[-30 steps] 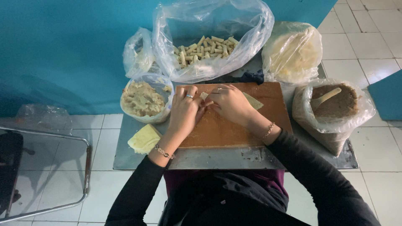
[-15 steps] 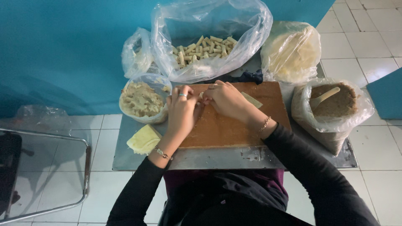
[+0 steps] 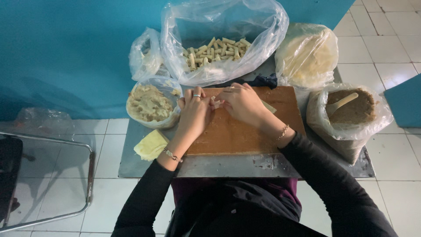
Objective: The person folds triangular pastry wrappers on a wooden board, spooning filling from a bowl onto the wrappers and folding them over the filling, then places the folded pastries into a plastic bag. They repeat the folding cycle with several wrappers, occasionally repositioning the stack of unused wrappers.
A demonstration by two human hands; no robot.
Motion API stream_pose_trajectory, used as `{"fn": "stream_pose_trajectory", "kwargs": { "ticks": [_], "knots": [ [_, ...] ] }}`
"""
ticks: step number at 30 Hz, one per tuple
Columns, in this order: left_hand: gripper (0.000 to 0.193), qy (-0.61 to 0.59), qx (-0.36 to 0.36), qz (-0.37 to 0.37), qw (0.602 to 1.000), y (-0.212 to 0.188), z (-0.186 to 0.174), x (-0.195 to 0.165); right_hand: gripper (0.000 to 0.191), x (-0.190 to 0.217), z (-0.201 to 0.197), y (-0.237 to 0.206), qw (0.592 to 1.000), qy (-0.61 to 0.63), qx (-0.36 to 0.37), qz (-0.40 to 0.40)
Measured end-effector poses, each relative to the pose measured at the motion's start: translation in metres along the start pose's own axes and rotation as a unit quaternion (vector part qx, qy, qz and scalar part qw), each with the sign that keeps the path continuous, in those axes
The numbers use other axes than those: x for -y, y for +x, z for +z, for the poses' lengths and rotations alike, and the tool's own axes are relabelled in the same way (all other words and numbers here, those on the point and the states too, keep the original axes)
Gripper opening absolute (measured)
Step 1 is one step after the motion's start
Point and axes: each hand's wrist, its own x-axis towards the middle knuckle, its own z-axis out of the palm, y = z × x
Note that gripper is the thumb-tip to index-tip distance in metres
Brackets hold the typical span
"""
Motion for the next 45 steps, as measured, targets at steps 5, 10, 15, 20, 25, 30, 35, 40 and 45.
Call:
{"fn": "stream_pose_trajectory", "kwargs": {
  "ticks": [5, 10, 15, 20, 25, 30, 35, 40, 45],
  "knots": [
    [0.013, -0.030, 0.024, -0.019, 0.999, 0.003, 0.000, 0.001, 0.018, 0.003, 0.005, -0.003, 1.000, -0.019, -0.017, -0.018],
    [0.010, -0.031, 0.019, -0.035, 0.999, 0.002, -0.001, 0.003, 0.016, 0.004, 0.011, -0.001, 0.995, -0.075, -0.046, -0.055],
    [0.012, -0.011, -0.004, -0.045, 0.999, -0.003, -0.004, 0.002, 0.013, 0.005, 0.013, 0.001, 0.984, -0.158, -0.047, -0.070],
    [0.009, 0.066, -0.008, 0.006, 0.998, -0.005, -0.002, 0.004, 0.012, 0.007, 0.016, 0.000, 0.974, -0.203, -0.061, -0.077],
    [0.011, 0.051, -0.023, 0.014, 0.998, -0.004, 0.005, 0.003, 0.018, 0.006, 0.018, -0.005, 0.971, -0.188, -0.111, -0.094],
    [0.014, 0.103, 0.008, 0.003, 0.995, -0.002, 0.005, 0.004, 0.017, 0.006, 0.022, -0.003, 0.970, -0.225, -0.055, -0.070],
    [0.016, 0.130, 0.000, -0.005, 0.992, -0.001, 0.004, 0.003, 0.022, 0.012, 0.025, -0.002, 0.957, -0.279, -0.049, -0.069],
    [0.023, 0.133, 0.019, -0.008, 0.991, 0.000, 0.006, 0.003, 0.037, 0.016, 0.025, 0.000, 0.948, -0.290, -0.102, -0.077],
    [0.032, 0.106, 0.048, -0.012, 0.993, -0.001, 0.007, 0.007, 0.039, 0.019, 0.019, -0.003, 0.967, -0.240, -0.064, -0.059]
  ]
}}
